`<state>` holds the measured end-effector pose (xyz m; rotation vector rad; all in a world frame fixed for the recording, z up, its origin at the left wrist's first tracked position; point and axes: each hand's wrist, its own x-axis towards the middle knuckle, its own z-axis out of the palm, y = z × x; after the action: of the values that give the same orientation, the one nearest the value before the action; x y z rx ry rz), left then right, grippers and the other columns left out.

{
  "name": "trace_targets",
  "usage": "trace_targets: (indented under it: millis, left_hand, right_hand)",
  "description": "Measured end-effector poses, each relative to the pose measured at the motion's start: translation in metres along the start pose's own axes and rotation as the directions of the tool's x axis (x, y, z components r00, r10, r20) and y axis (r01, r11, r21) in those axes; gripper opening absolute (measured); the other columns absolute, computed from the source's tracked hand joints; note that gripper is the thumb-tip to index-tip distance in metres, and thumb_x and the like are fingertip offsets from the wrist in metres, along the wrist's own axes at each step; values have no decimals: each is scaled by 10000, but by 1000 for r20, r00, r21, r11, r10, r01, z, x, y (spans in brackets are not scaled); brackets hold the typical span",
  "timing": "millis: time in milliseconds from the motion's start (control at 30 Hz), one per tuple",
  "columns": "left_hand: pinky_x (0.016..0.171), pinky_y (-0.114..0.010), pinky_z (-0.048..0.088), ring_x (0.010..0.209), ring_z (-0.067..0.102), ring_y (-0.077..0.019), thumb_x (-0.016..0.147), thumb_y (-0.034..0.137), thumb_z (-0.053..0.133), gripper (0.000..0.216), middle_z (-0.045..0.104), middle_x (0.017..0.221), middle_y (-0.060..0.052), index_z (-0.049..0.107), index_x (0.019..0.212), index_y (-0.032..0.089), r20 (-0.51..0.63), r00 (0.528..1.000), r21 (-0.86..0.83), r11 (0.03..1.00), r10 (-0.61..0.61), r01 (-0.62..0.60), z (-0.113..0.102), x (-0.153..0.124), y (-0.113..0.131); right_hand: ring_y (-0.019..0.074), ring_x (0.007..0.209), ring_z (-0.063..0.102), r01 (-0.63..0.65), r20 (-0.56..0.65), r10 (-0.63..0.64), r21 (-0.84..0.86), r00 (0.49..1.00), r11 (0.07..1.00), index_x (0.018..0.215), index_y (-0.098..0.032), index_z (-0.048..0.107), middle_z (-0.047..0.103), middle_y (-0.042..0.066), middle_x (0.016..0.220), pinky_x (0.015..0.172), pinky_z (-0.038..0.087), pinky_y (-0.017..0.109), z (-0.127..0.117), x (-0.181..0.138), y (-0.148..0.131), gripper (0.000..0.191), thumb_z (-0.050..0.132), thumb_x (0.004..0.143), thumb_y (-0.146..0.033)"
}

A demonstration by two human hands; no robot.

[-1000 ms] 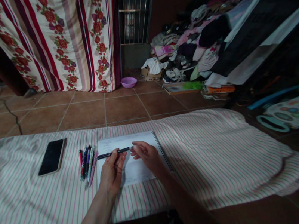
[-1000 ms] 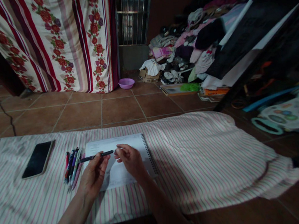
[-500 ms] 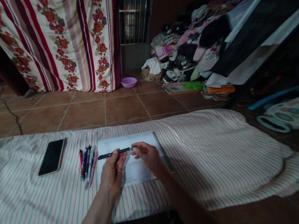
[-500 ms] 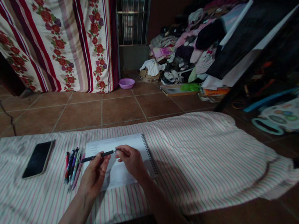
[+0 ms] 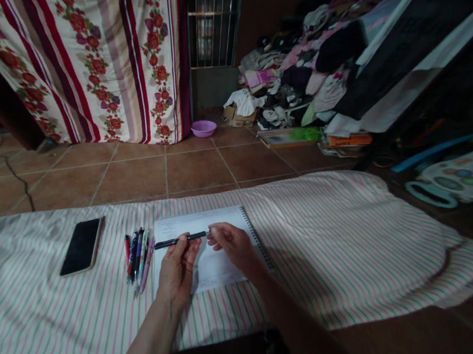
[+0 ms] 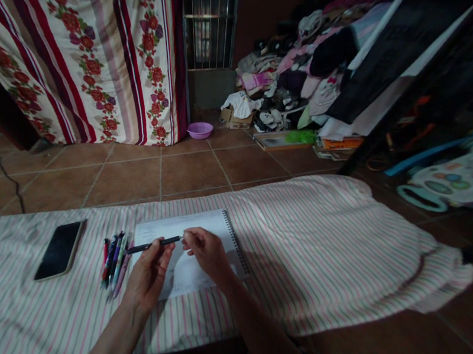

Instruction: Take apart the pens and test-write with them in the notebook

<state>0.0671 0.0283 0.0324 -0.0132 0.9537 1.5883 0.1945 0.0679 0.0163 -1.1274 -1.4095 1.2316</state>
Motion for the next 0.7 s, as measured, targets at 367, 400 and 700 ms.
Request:
trace_targets:
  millis: [367, 400, 700]
  left_hand:
    - [573, -175, 556, 584, 665, -131, 816, 9, 484, 151, 667, 644, -68, 598, 745, 79, -14, 1000, -22, 1000, -6, 6, -1, 1, 0]
    - [573, -174, 556, 586, 666, -131, 817, 11, 483, 148, 666, 640, -66, 596, 750, 78, -13, 1000, -15, 1000, -5, 5, -1, 1, 0]
    - [589, -175, 558, 588, 666, -129, 822, 15, 478, 149, 666, 627, -66, 599, 756, 72, 14, 1000, 31, 999, -5, 5, -3, 2, -1]
  right_hand:
    - [159, 622, 661, -1, -20, 2, 90, 1000, 996, 865, -154, 649, 687, 42, 701, 525, 522, 241, 2, 2, 6, 236, 598, 702, -316]
    - [157, 612, 657, 0, -20, 2, 85, 1000, 996, 858, -152, 650, 682, 38, 681, 521, 519, 239, 2, 2, 7, 230, 598, 701, -311]
    - [132, 544, 621, 46, -2, -46, -96, 999, 994, 737, -164, 636, 649, 22, 591, 525, 498, 225, -3, 1, 8, 190, 553, 751, -335]
